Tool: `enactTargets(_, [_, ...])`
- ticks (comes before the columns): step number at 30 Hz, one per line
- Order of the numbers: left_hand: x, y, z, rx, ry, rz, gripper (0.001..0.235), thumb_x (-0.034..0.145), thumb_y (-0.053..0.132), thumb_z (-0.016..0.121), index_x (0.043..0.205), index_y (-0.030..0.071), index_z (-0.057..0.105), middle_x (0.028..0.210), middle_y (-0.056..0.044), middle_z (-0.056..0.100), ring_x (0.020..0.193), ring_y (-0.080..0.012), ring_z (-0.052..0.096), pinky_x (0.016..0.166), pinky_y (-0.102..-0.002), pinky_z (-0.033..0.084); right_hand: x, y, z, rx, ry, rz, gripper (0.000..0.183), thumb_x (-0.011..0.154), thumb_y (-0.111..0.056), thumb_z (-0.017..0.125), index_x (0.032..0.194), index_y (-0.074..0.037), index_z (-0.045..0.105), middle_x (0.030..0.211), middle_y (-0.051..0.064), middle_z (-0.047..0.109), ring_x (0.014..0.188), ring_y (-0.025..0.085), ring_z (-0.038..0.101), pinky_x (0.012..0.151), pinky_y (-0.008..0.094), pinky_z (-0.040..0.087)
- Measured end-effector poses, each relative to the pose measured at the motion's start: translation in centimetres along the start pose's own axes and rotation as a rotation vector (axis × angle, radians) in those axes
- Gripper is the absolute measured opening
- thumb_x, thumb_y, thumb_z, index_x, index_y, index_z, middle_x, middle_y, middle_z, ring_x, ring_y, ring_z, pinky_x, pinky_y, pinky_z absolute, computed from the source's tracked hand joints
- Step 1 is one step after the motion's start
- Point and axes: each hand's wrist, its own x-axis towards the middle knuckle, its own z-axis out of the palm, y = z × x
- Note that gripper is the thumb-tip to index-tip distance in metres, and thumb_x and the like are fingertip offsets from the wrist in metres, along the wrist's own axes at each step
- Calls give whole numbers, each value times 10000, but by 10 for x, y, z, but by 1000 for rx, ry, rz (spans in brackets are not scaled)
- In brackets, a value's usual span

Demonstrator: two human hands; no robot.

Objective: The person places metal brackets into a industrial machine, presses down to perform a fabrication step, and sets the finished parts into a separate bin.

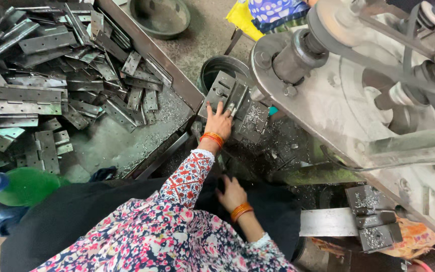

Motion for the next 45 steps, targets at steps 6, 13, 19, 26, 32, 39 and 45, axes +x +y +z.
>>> enactTargets(6, [-6, 1, 0, 14, 58, 17, 370, 966, 252, 474, 1214, 158, 732, 1401, 0, 585, 1500, -358, 257, 1130, -791, 116, -6, 15, 55, 119, 94, -12, 423, 878, -300, 699, 1271, -337, 546, 1279, 222, 564, 964, 492, 675, 802, 557, 582])
enactTargets(13, [9, -5, 7, 25, 16, 15, 372, 992, 265, 462, 1213, 152, 739, 1438, -8, 580, 1522, -354, 248, 1148, -789, 100, 8, 10, -12, -6, 33, -109, 591, 851, -405, 729, 1354, -173, 524, 1175, 224, 606, 1081, 456, 636, 887, 524, 548])
enactTargets(19, [40, -4, 10, 21, 31, -3, 381, 976, 275, 465, 1198, 143, 744, 1434, -16, 586, 1501, -366, 265, 1134, -787, 107, 27, -8, -71, -17, -29, -93, 509, 868, -412, 696, 1290, -134, 639, 1092, 214, 676, 1061, 419, 659, 918, 492, 538])
enactTargets(26, [42, -5, -5, 149, 1, 62, 389, 979, 272, 459, 1226, 143, 730, 1441, -38, 580, 1504, -384, 256, 1124, -781, 115, -6, 2, 2, 177, 168, -86, 381, 864, -319, 711, 1235, -255, 659, 1116, 147, 686, 1034, 397, 684, 841, 481, 581])
enactTargets(32, [45, -2, -4, 122, 51, 21, 416, 955, 282, 467, 1269, 150, 706, 1426, -40, 573, 1492, -381, 246, 1101, -796, 114, -2, -11, -29, 30, -27, -18, 531, 821, -335, 746, 1323, -260, 590, 1159, 182, 622, 1042, 427, 655, 850, 512, 562])
enactTargets(39, [51, -5, -5, 114, -67, 21, 396, 994, 283, 460, 1278, 159, 706, 1490, -40, 543, 1516, -375, 238, 1133, -785, 104, 14, -14, -63, -49, -70, -41, 521, 866, -379, 713, 1354, -237, 601, 1166, 199, 665, 1073, 411, 670, 901, 499, 563])
enactTargets(45, [47, -6, -11, 120, -69, 31, 400, 992, 275, 447, 1277, 157, 702, 1510, -23, 516, 1510, -368, 226, 1126, -777, 120, -6, 5, 35, 74, 139, -38, 508, 825, -330, 735, 1308, -277, 587, 1271, 222, 579, 948, 461, 670, 760, 541, 581])
